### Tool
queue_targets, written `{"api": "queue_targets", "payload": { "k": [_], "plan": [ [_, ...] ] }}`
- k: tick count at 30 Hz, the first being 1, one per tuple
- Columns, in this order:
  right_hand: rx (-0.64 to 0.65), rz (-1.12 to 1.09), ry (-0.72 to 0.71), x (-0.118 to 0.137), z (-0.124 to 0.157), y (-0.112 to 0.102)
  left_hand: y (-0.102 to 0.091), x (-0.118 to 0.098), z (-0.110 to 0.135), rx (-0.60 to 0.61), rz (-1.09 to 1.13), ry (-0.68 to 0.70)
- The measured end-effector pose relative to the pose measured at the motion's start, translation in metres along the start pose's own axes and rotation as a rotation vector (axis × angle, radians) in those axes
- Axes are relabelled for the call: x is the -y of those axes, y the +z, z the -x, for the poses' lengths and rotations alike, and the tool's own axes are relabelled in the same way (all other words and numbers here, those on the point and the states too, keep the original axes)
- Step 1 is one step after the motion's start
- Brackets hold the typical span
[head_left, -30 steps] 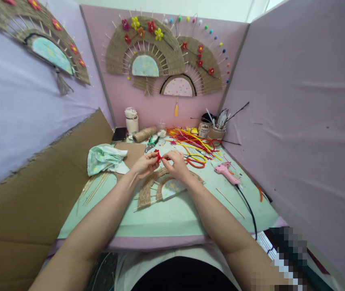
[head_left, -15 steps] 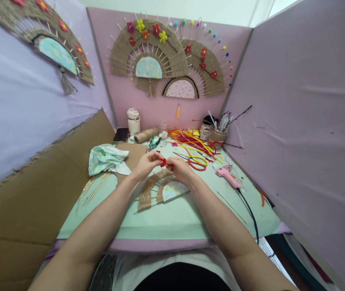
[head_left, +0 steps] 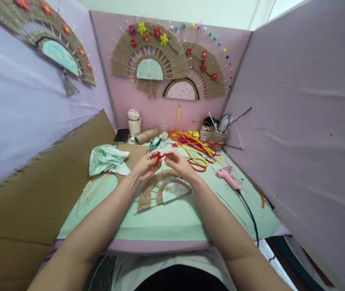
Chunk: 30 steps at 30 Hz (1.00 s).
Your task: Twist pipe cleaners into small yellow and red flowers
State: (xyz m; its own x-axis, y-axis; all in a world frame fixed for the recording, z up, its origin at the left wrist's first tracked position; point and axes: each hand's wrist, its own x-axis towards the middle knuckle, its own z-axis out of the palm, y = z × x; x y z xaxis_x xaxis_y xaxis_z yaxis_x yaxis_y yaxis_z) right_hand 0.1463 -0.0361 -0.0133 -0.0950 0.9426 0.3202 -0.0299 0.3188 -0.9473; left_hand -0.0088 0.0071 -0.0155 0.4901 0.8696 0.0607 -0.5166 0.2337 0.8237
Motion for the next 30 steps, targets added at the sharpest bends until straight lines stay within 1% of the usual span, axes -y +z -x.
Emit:
{"api": "queue_targets", "payload": {
  "k": [2,4,6,9,11,14,16,19,22,24,25,27,30],
  "plan": [
    [-0.041,0.182,-0.157,-0.001,0.002,0.003,-0.001,0.001,0.0,0.007,0.064,-0.05],
    [-0.099,0.28,-0.254,-0.002,0.003,0.005,-0.001,0.003,0.0,0.009,0.081,-0.061],
    [-0.134,0.326,-0.297,-0.003,0.003,0.006,0.0,0.004,0.001,0.006,0.078,-0.059],
    [-0.157,0.354,-0.292,-0.003,0.004,0.005,0.001,0.006,0.001,0.001,0.043,-0.041],
    [-0.176,0.358,-0.264,-0.003,0.003,0.004,0.003,0.007,0.0,-0.008,-0.004,0.0],
    [-0.192,0.313,-0.182,-0.003,0.003,0.004,0.006,0.008,0.0,-0.04,-0.127,0.105],
    [-0.193,0.23,-0.1,-0.006,0.001,0.005,0.008,0.007,0.0,-0.06,-0.26,0.184],
    [-0.158,0.078,0.081,-0.01,-0.001,0.003,0.01,0.005,0.002,-0.073,-0.535,0.32],
    [-0.068,-0.144,0.286,-0.015,-0.002,0.0,0.01,0.003,0.007,0.004,-0.857,0.469],
    [-0.031,-0.275,0.372,-0.016,-0.001,-0.002,0.009,0.003,0.009,0.058,-0.995,0.529],
    [-0.026,-0.302,0.393,-0.016,-0.002,-0.003,0.009,0.004,0.009,0.058,-1.013,0.537],
    [-0.062,-0.267,0.377,-0.016,-0.002,-0.002,0.009,0.007,0.007,-0.006,-0.94,0.507],
    [-0.22,-0.057,0.24,-0.016,-0.004,0.001,0.009,0.011,0.001,-0.182,-0.737,0.404]
  ]
}}
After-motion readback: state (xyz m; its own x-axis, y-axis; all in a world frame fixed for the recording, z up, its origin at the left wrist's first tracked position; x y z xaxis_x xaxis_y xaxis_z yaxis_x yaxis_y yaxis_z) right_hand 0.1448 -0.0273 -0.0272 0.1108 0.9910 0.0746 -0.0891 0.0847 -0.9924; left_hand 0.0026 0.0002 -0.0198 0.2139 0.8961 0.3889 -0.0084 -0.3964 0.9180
